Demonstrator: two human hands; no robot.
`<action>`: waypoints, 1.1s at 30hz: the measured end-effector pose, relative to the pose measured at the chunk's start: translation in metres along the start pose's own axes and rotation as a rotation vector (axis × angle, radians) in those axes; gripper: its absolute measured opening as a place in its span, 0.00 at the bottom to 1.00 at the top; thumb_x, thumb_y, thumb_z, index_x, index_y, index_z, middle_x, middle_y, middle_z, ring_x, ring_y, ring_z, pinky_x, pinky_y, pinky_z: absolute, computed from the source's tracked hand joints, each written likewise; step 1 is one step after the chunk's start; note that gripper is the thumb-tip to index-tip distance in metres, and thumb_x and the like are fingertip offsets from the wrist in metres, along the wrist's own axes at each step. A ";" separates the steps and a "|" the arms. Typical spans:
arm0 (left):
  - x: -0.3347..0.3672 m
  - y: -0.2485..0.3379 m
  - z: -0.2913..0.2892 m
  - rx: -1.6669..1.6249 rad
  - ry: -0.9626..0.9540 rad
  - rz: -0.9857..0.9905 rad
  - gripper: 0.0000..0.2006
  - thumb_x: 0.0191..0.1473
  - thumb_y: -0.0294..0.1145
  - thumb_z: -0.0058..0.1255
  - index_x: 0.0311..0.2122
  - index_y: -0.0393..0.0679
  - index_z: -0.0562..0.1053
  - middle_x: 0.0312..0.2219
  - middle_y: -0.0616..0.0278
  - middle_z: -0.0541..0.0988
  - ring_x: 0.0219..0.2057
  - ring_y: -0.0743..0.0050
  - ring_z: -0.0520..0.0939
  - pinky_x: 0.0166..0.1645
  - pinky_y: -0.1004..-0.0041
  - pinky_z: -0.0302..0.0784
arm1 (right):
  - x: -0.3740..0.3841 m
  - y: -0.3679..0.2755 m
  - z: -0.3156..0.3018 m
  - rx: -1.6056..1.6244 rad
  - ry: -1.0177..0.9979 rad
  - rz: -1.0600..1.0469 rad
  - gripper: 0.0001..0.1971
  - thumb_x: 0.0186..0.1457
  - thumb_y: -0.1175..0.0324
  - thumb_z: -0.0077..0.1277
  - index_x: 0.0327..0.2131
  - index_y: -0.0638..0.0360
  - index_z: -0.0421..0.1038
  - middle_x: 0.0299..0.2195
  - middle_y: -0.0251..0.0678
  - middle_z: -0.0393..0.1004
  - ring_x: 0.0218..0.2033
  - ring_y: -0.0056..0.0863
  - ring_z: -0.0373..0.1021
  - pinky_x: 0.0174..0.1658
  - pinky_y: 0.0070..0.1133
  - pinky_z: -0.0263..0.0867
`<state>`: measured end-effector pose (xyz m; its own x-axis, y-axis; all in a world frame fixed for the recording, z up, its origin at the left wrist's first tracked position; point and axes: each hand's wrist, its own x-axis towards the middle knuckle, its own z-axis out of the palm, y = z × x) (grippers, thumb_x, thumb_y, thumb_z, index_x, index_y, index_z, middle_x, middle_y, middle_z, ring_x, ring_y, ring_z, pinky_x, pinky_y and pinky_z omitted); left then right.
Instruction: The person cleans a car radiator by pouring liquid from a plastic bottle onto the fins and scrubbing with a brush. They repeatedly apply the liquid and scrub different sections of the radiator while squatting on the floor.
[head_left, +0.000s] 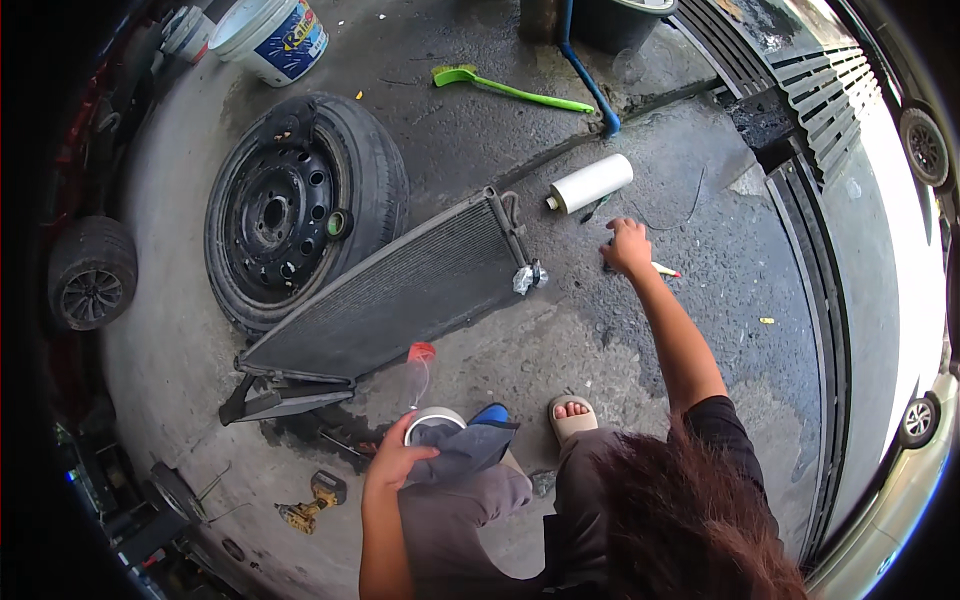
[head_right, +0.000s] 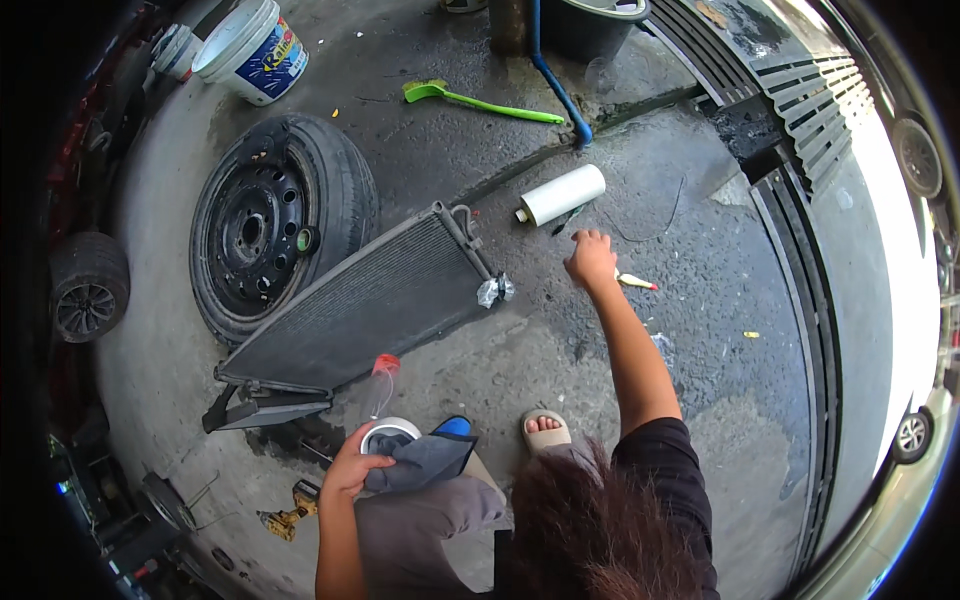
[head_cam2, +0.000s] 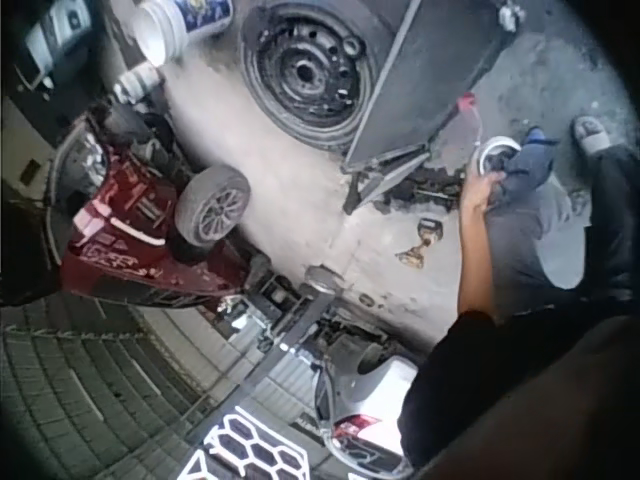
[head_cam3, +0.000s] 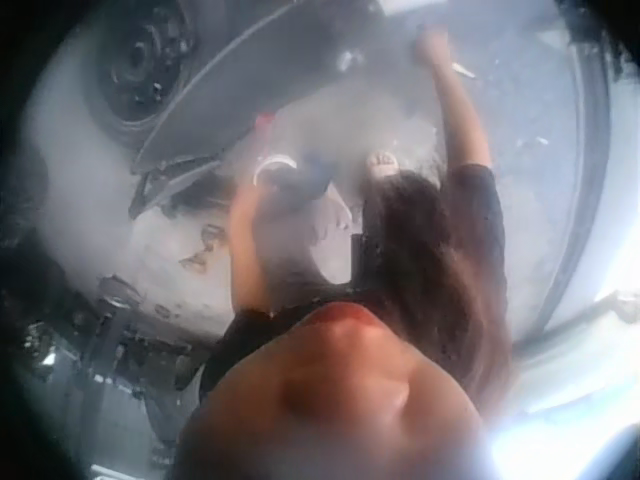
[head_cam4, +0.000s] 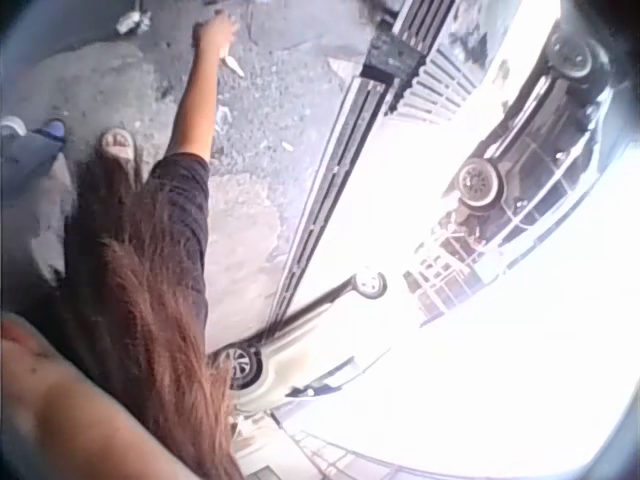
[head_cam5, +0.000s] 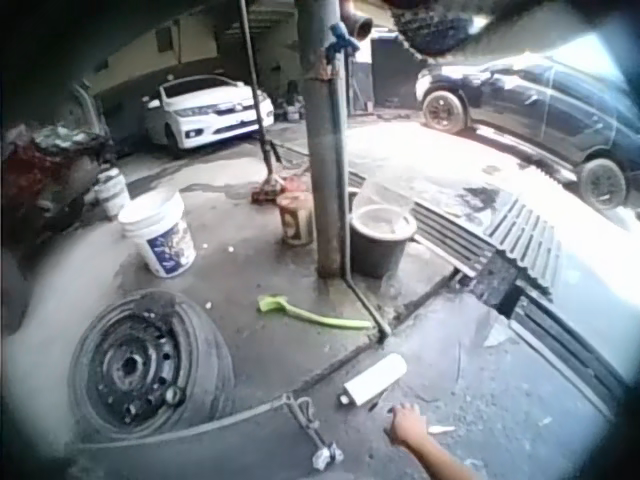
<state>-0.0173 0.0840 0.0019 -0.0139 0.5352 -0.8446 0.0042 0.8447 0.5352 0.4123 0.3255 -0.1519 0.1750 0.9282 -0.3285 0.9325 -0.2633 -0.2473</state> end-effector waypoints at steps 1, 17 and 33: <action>0.015 -0.002 0.003 0.086 -0.018 0.005 0.33 0.32 0.14 0.60 0.50 0.38 0.67 0.42 0.58 0.74 0.44 0.65 0.75 0.49 0.71 0.70 | 0.024 -0.013 0.011 -0.112 0.020 -0.022 0.20 0.48 0.69 0.51 0.47 0.51 0.66 0.48 0.34 0.66 0.53 0.36 0.59 0.49 0.36 0.61; 0.073 -0.019 0.049 1.076 -0.040 0.077 0.22 0.41 0.22 0.49 0.45 0.54 0.73 0.44 0.45 0.67 0.43 0.39 0.74 0.50 0.60 0.69 | 0.132 -0.022 0.047 -0.194 0.385 -0.382 0.34 0.33 0.66 0.62 0.50 0.44 0.63 0.46 0.26 0.68 0.50 0.36 0.61 0.48 0.41 0.54; 0.109 -0.047 0.074 1.361 -0.155 0.394 0.13 0.45 0.26 0.48 0.39 0.36 0.75 0.38 0.43 0.73 0.34 0.53 0.81 0.37 0.63 0.77 | 0.065 0.076 0.033 1.002 0.421 -0.332 0.23 0.48 0.67 0.59 0.46 0.70 0.68 0.41 0.41 0.72 0.42 0.29 0.68 0.53 0.27 0.59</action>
<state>0.0546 0.1028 -0.1166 0.3212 0.6522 -0.6867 0.9247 -0.0596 0.3759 0.4839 0.3566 -0.2222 0.2351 0.9560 0.1756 0.3128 0.0966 -0.9449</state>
